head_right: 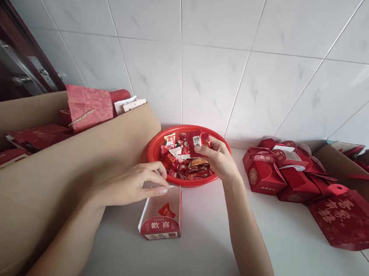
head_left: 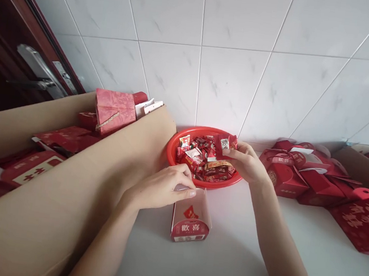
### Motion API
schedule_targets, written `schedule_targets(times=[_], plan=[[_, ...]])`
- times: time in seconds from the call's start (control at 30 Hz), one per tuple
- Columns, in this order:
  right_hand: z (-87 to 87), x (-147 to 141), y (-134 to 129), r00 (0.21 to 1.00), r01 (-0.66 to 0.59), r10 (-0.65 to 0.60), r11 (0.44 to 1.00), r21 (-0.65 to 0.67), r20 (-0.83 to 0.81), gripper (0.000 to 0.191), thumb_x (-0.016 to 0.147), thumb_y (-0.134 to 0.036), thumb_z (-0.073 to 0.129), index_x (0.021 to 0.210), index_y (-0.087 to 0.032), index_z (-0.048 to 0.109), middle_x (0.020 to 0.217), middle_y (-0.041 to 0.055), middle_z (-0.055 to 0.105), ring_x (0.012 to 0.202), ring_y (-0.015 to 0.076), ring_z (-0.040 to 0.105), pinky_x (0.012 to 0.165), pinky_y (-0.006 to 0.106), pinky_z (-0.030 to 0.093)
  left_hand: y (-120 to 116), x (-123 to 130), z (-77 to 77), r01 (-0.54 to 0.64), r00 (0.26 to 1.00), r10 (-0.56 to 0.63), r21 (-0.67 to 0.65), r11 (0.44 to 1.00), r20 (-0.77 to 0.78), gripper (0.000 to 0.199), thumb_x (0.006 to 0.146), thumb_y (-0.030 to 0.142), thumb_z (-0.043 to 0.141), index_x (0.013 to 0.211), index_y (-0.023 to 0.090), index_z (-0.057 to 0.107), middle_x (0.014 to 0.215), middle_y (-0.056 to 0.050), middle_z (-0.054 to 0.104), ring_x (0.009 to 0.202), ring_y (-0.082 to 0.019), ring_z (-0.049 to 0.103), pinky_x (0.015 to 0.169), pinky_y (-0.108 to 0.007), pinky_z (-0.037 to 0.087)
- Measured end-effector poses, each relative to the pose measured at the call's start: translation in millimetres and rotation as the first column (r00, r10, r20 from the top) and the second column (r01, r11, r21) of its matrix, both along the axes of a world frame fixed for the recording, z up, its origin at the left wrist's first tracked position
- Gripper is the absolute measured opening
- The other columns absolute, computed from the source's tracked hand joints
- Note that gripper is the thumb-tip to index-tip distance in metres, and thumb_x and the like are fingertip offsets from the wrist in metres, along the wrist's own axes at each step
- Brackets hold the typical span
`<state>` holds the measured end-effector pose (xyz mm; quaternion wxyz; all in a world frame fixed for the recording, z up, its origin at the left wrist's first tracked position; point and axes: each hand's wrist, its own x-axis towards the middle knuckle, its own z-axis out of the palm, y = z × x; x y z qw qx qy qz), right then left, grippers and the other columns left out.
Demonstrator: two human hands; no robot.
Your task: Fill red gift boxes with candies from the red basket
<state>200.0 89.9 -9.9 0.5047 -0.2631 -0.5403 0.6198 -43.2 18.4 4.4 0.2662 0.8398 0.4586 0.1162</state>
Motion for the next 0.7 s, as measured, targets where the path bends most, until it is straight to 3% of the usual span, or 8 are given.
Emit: schedule_targets(times=[0.13,0.23,0.33,0.5,0.6,0.7], plan=[[9.7,4.5,-19.0,0.991,-0.102,0.094,0.991,0.083,0.097,0.017,0.069,-0.026,0.083,0.084,-0.020,0.076,0.084,0.0023,0.073,0.081,0.0237,0.069,0.079,0.038,0.056,-11.1,-8.3,-1.7,-0.052,0.992,0.047,-0.041,0.998,-0.119,0.031,0.091,0.045,0.055,0.077,0.027,0.076,0.110,-0.004,0.064,0.088,-0.021,0.064,0.075,-0.028,0.043],[17.7,9.4,-29.7,0.951,-0.242,0.209,0.962,0.127,0.229,0.022,0.072,-0.025,0.081,0.093,-0.019,0.076,0.086,0.0041,0.073,0.083,0.0257,0.069,0.079,0.039,0.055,-16.5,-8.1,-3.4,-0.118,0.977,0.095,-0.118,0.986,-0.190,0.025,0.084,0.044,0.062,0.096,0.028,0.077,0.104,-0.005,0.068,0.097,-0.027,0.066,0.073,-0.029,0.044],[24.9,11.5,-35.8,0.870,-0.413,0.322,0.889,0.195,0.374,0.023,0.076,-0.024,0.079,0.097,-0.016,0.075,0.091,0.0058,0.072,0.086,0.0238,0.068,0.080,0.037,0.054,-17.8,-1.7,-4.9,-0.113,0.977,0.081,-0.160,0.981,-0.197,0.045,0.077,0.041,0.069,0.119,0.028,0.069,0.114,-0.006,0.068,0.110,-0.029,0.063,0.080,-0.029,0.047],[28.2,9.8,-36.6,0.768,-0.558,0.315,0.757,0.340,0.558,0.026,0.083,-0.025,0.075,0.107,-0.015,0.072,0.106,0.0084,0.072,0.099,0.0207,0.064,0.089,0.034,0.051,-16.7,8.4,-1.4,-0.027,0.989,-0.003,-0.207,0.978,-0.147,0.060,0.070,0.037,0.076,0.127,0.032,0.061,0.129,-0.001,0.063,0.117,-0.027,0.058,0.088,-0.030,0.049],[27.0,4.6,-38.8,0.685,-0.644,0.352,0.701,0.305,0.638,0.027,0.087,-0.027,0.072,0.110,-0.013,0.071,0.103,0.0087,0.072,0.094,0.0186,0.064,0.084,0.030,0.051,-16.7,8.8,1.2,0.038,0.995,-0.056,-0.212,0.977,-0.080,0.066,0.067,0.031,0.079,0.130,0.036,0.058,0.130,0.002,0.062,0.118,-0.027,0.058,0.092,-0.030,0.049],[24.9,-3.5,-44.3,0.608,-0.712,0.403,0.659,0.244,0.684,0.030,0.086,-0.029,0.072,0.112,-0.013,0.070,0.105,0.0093,0.072,0.093,0.0177,0.065,0.083,0.028,0.051,-17.6,6.6,2.4,0.027,0.996,-0.047,-0.226,0.974,-0.080,0.073,0.066,0.031,0.080,0.135,0.039,0.055,0.134,0.003,0.059,0.122,-0.027,0.057,0.093,-0.031,0.049]])
